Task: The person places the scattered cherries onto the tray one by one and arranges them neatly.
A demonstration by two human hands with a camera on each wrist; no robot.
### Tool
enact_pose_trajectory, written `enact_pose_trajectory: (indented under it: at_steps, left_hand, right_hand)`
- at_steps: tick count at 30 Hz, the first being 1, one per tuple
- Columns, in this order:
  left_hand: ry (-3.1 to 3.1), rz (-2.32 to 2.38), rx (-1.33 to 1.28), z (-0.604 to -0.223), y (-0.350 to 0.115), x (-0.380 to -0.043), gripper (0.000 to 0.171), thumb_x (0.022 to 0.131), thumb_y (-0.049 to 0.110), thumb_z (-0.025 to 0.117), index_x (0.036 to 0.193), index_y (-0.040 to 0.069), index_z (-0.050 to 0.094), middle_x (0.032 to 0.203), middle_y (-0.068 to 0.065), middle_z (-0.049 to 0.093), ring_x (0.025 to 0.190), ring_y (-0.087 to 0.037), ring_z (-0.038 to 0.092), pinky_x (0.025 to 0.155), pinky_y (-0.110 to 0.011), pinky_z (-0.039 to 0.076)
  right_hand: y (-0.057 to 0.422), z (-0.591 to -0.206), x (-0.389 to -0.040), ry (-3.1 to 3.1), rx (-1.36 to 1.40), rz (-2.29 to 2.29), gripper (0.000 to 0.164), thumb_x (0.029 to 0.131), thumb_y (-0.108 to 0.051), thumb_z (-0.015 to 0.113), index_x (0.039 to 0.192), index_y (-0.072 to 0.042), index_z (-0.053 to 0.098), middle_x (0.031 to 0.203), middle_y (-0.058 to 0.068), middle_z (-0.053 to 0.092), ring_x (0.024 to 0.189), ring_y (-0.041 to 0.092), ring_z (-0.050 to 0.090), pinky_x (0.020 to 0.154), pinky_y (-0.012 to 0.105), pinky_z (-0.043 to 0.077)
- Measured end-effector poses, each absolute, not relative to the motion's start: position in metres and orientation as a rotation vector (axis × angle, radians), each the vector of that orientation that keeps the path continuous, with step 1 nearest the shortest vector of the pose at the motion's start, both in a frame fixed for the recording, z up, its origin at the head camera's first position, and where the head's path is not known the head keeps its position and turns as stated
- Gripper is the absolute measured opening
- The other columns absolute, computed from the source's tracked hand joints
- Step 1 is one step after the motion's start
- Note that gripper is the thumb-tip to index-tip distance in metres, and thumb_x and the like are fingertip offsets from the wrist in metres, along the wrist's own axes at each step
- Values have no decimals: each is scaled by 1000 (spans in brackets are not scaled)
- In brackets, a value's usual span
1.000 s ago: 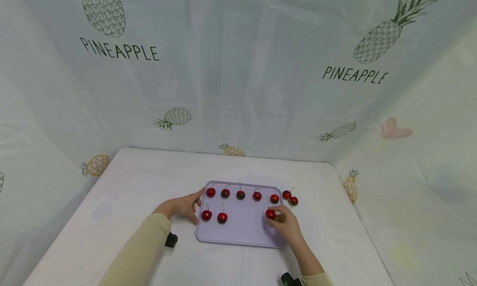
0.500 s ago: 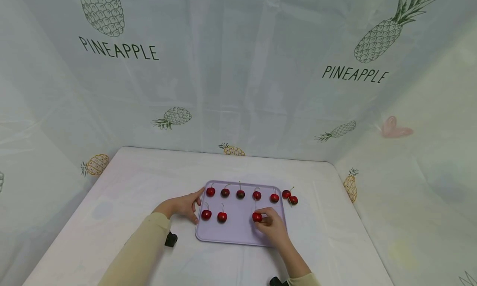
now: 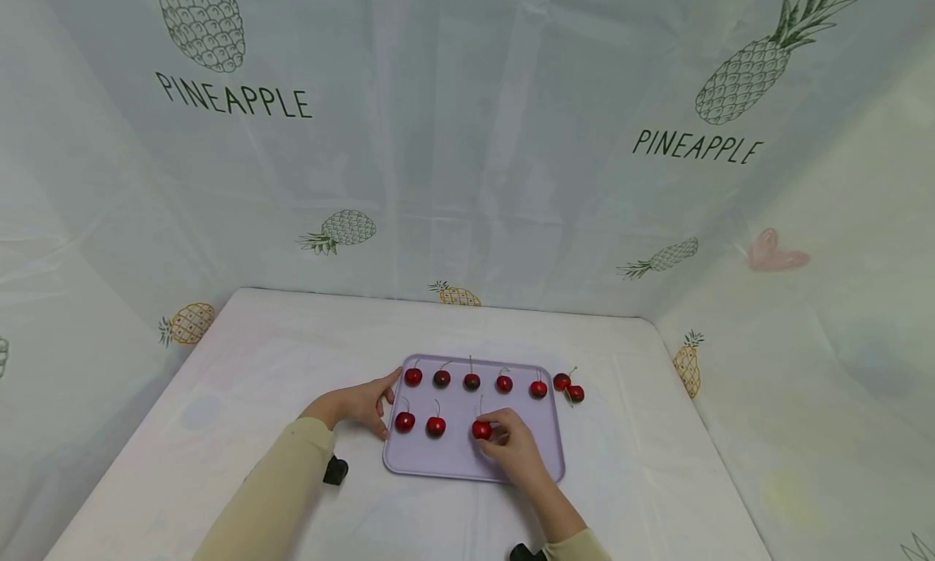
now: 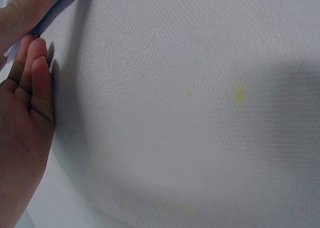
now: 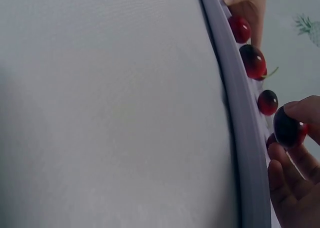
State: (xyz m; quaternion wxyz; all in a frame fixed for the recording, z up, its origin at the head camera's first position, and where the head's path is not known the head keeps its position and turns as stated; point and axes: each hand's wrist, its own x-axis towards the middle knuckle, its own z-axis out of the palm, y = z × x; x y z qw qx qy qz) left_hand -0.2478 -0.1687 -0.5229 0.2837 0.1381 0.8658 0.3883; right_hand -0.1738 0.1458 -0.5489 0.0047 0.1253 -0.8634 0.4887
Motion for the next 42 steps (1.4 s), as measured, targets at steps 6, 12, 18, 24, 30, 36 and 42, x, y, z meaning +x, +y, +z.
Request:
enact_pose_trajectory:
  at_steps: [6, 12, 18, 24, 30, 36, 42]
  left_hand:
    - [2308, 1053, 384, -524, -169, -248, 121, 64, -2, 89, 156, 3, 10, 101, -3, 47, 75, -16, 48, 71, -30, 40]
    - [2308, 1051, 402, -523, -170, -248, 120, 64, -2, 89, 155, 0, 10, 100, -3, 47, 74, -16, 49, 71, -29, 40]
    - [2308, 1045, 429, -523, -170, -248, 120, 65, -2, 88, 155, -1, 9, 100, -3, 47, 73, -15, 49, 70, -28, 41]
    - [2302, 1061, 409, -522, -170, -248, 121, 64, -3, 88, 155, 1, 9, 100, -3, 47, 74, -15, 49, 70, -29, 41]
    - [2309, 1052, 395, -523, -170, -249, 121, 64, -2, 89, 155, 2, 10, 101, -3, 47, 75, -16, 49, 71, -30, 41]
    - [2314, 1046, 392, -523, -170, -249, 121, 64, -2, 89, 156, 2, 10, 101, -3, 48, 76, -16, 49, 71, -30, 40]
    - [2312, 1046, 379, -521, -169, -248, 122, 63, -3, 89, 156, 3, 10, 102, -4, 48, 76, -16, 49, 71, -30, 40]
  right_hand:
    - [139, -551, -175, -2727, 386, 1539, 28, 82, -8, 77, 109, -12, 70, 101, -1, 57, 81, 15, 57, 72, 25, 49]
    - [131, -555, -177, -2707, 382, 1509, 28, 80, -7, 79, 106, -11, 70, 97, -2, 57, 77, 11, 55, 69, 24, 49]
    - [126, -558, -179, -2704, 358, 1480, 28, 78, -6, 80, 104, -10, 71, 92, -3, 56, 73, 8, 52, 66, 24, 47]
    - [124, -560, -181, -2709, 336, 1477, 28, 78, -7, 81, 104, -10, 71, 90, -3, 55, 71, 8, 50, 63, 24, 45]
    - [123, -560, -182, -2723, 339, 1463, 28, 78, -9, 81, 105, -11, 72, 90, -4, 54, 70, 7, 50, 62, 24, 45]
    - [124, -562, -182, -2727, 343, 1443, 28, 78, -11, 81, 104, -11, 72, 91, -5, 54, 70, 7, 49, 62, 24, 45]
    - [124, -562, -182, -2727, 344, 1445, 28, 79, -12, 81, 105, -12, 71, 91, -5, 54, 70, 7, 49, 63, 24, 45]
